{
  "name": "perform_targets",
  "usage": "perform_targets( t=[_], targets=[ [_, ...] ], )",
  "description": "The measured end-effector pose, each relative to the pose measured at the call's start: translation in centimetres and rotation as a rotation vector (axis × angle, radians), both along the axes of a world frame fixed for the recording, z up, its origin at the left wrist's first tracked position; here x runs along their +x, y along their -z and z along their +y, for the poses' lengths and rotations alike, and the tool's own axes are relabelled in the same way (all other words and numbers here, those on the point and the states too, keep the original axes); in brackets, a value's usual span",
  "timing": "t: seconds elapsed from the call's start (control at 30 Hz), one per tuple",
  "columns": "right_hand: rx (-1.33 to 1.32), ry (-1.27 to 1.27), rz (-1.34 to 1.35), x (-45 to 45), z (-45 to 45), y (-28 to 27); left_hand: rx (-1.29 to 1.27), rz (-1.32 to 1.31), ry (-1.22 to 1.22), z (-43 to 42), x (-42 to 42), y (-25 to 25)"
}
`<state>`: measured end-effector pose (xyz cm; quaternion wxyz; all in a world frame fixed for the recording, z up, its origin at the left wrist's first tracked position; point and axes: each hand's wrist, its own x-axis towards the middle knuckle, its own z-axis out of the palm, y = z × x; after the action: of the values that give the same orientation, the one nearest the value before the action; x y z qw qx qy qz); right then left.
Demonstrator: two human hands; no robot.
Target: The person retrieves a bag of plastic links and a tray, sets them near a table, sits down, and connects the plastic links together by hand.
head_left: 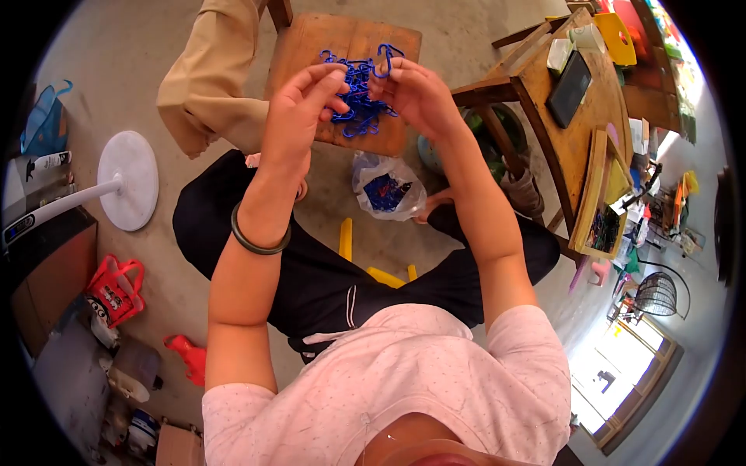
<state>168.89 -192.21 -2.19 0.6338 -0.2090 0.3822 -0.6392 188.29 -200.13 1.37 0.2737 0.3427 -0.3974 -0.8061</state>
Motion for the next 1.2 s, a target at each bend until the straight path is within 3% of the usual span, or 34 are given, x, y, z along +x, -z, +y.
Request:
perform_targets(
  t=[0.17,0.9,1.0,1.1,1.2],
  targets=[
    [-0.050,0.003,-0.045,2.3,1.9,-1.7,-0.014,0.015,0.166,1.3,-0.4,-0.2],
    [0.041,0.138,0.294,4.2,4.0,-3.1,-0.026,-0.007,0.237,1.3,-0.3,1.3],
    [0.066,0.294,0.789,5.6,4.3,-4.4,-0.068,-0.018,0.188,1.8,-0.5,0.8],
    [-0.057,0.335,1.635,5.9,4.4,-5.2,-0.094,0.002,0.146,1.9,-0.5,0.1],
    [-0.112,0.247,1.965,6.1,4.7,-7.0,-0.066,0.037,0.171,1.7,-0.5,-0.2]
  ],
)
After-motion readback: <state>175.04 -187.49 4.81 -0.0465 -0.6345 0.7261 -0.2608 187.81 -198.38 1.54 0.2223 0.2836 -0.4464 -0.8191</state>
